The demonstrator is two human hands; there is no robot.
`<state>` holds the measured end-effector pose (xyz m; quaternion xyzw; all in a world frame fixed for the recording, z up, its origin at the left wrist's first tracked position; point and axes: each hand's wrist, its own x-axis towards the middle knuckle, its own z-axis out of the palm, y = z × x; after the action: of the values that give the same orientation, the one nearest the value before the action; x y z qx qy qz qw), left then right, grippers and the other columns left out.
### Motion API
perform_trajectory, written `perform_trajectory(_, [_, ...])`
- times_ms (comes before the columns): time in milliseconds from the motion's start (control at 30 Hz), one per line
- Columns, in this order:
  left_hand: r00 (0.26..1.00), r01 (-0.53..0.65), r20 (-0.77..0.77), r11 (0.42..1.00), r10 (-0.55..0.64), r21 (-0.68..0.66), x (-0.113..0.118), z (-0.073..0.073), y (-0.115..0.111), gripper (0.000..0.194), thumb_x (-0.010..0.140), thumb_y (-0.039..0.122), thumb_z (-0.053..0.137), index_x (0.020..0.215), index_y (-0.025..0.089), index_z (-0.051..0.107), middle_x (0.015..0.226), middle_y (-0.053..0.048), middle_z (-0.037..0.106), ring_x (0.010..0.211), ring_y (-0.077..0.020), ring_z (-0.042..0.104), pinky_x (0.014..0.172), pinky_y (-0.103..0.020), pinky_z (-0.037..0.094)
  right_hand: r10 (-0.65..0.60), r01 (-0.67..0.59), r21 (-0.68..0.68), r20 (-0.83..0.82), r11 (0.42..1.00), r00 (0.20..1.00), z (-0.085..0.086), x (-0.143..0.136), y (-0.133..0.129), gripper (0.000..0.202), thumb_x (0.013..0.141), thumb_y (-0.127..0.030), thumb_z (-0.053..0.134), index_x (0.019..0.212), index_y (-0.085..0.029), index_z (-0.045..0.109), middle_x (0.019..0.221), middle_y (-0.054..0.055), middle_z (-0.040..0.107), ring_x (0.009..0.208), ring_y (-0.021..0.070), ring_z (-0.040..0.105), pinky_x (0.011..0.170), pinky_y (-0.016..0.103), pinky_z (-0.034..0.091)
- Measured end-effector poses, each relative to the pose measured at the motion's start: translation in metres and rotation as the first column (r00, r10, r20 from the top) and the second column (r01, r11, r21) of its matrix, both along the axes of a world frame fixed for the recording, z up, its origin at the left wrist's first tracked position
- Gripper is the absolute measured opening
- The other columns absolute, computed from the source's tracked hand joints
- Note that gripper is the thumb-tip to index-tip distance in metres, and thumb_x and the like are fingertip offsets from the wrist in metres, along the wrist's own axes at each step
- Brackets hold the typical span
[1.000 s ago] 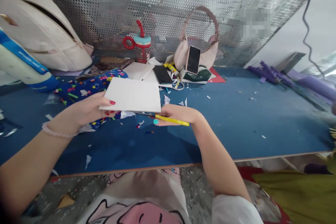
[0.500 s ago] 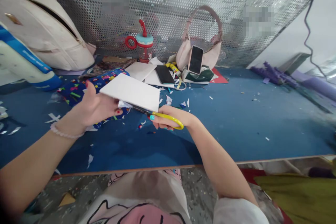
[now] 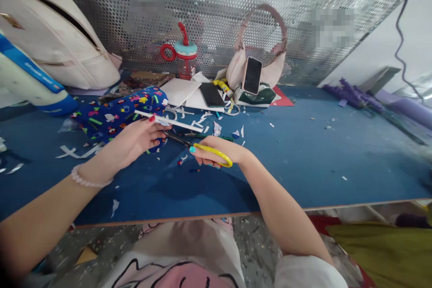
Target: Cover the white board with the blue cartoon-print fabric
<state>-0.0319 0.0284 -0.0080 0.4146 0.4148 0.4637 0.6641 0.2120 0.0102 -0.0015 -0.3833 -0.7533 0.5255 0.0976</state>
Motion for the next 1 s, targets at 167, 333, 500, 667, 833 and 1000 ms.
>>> perform_trajectory(167, [0.989,-0.077,-0.125,0.997,0.076,-0.002,0.003,0.002,-0.004,0.036,0.063,0.046,0.085,0.08,0.018,0.071,0.09,-0.007,0.073,0.082,-0.0182,0.067,0.062,-0.023,0.046,-0.018,0.018,-0.001,0.024,1.0,1.0,0.003,-0.001,-0.002,0.064,0.081,-0.077,0.049,0.068,-0.015,0.057,0.053,-0.004,0.046,0.044,0.0066,0.043,0.039,0.019,0.036])
perform_trajectory(333, [0.966,-0.124,-0.223,0.99,0.135,0.064,0.006,0.005,-0.009,0.031,0.06,0.041,0.082,0.077,0.017,0.073,0.083,-0.005,0.071,0.084,-0.0175,0.064,0.061,-0.022,0.042,-0.03,0.029,0.018,0.03,0.999,0.999,0.006,-0.002,-0.004,0.064,0.082,-0.076,0.049,0.069,-0.014,0.057,0.055,-0.003,0.048,0.044,0.0063,0.044,0.038,0.018,0.036])
perform_trajectory(500, [0.966,-0.154,-0.183,0.975,0.183,0.158,0.006,0.005,-0.01,0.023,0.06,0.034,0.078,0.074,0.017,0.071,0.076,0.0,0.068,0.076,-0.0131,0.062,0.063,-0.021,0.043,-0.048,0.048,0.01,-0.035,0.999,0.998,0.004,0.003,-0.006,0.065,0.084,-0.076,0.045,0.073,-0.014,0.058,0.056,-0.004,0.047,0.044,0.0059,0.045,0.04,0.019,0.037])
perform_trajectory(667, [0.965,-0.141,-0.173,0.943,0.199,0.302,0.003,0.003,-0.01,0.012,0.07,0.03,0.07,0.073,0.018,0.068,0.074,0.002,0.066,0.073,-0.0115,0.063,0.066,-0.021,0.047,-0.029,0.027,-0.027,-0.097,0.999,0.995,0.005,0.006,-0.009,0.068,0.084,-0.079,0.042,0.077,-0.014,0.057,0.058,-0.004,0.047,0.044,0.006,0.045,0.041,0.02,0.038])
perform_trajectory(833, [0.944,-0.09,-0.249,0.895,0.216,0.437,0.002,0.002,-0.012,0.011,0.079,0.028,0.063,0.074,0.019,0.066,0.071,0.002,0.066,0.065,-0.0096,0.061,0.06,-0.019,0.048,-0.031,0.027,-0.041,-0.095,0.999,0.995,0.01,0.002,-0.015,0.069,0.085,-0.079,0.038,0.075,-0.013,0.056,0.056,-0.004,0.048,0.042,0.006,0.045,0.041,0.02,0.038])
perform_trajectory(1000, [0.955,-0.125,-0.212,0.931,0.206,0.342,0.003,0.003,-0.012,0.013,0.077,0.03,0.063,0.072,0.018,0.064,0.069,0.002,0.065,0.057,-0.0083,0.059,0.05,-0.016,0.046,0.009,-0.013,-0.063,-0.052,0.998,0.999,0.019,0.004,-0.021,0.07,0.082,-0.081,0.042,0.076,-0.013,0.057,0.057,-0.004,0.048,0.043,0.0056,0.043,0.04,0.019,0.037])
